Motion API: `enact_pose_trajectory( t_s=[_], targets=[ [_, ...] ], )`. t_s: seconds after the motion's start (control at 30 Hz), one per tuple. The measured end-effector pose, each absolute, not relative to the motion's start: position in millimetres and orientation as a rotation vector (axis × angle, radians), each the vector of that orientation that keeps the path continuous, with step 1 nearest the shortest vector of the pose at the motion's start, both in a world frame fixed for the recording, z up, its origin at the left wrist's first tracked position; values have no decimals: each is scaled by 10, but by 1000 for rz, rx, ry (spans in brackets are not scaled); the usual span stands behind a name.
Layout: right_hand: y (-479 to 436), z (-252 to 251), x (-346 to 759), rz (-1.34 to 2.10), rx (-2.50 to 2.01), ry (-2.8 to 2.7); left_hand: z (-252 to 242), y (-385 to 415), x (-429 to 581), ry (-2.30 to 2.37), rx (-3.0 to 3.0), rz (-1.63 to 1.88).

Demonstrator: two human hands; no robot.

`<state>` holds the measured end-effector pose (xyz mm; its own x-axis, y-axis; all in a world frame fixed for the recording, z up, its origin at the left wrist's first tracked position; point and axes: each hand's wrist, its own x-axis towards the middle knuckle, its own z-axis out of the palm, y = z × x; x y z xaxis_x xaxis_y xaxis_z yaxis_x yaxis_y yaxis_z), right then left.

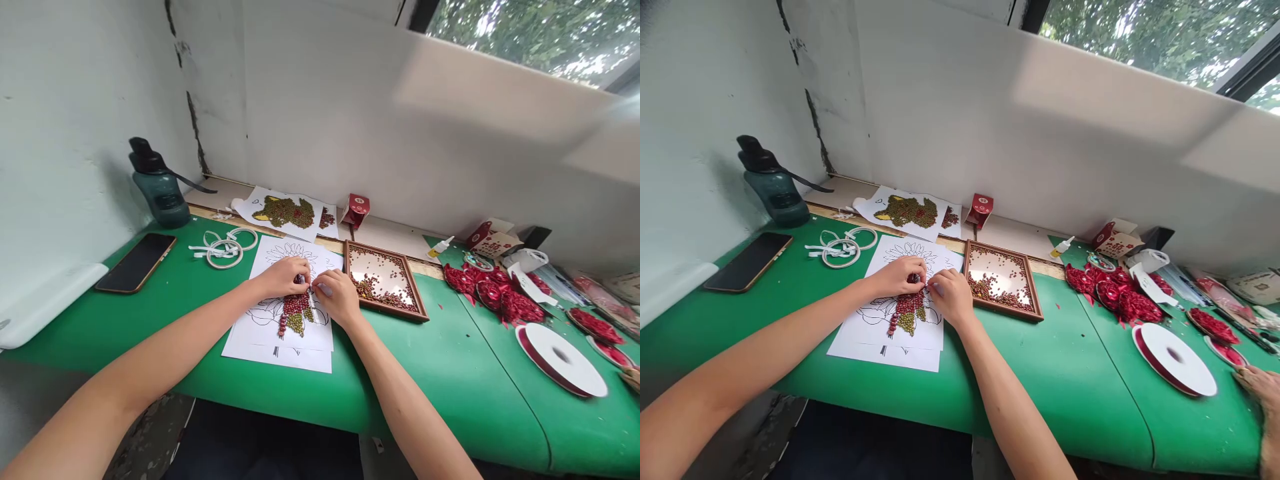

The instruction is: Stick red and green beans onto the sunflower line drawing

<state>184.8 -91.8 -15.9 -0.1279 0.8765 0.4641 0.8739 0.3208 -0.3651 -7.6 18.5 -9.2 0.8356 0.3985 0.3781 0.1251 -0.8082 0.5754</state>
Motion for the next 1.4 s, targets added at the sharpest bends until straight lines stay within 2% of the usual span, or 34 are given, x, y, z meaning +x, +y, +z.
enact_pose_trajectory(
  t_s=[1.4],
  targets=[
    [-1001, -84, 1868, 61, -1443, -2116, -73, 208, -132, 391, 2599, 684]
  ],
)
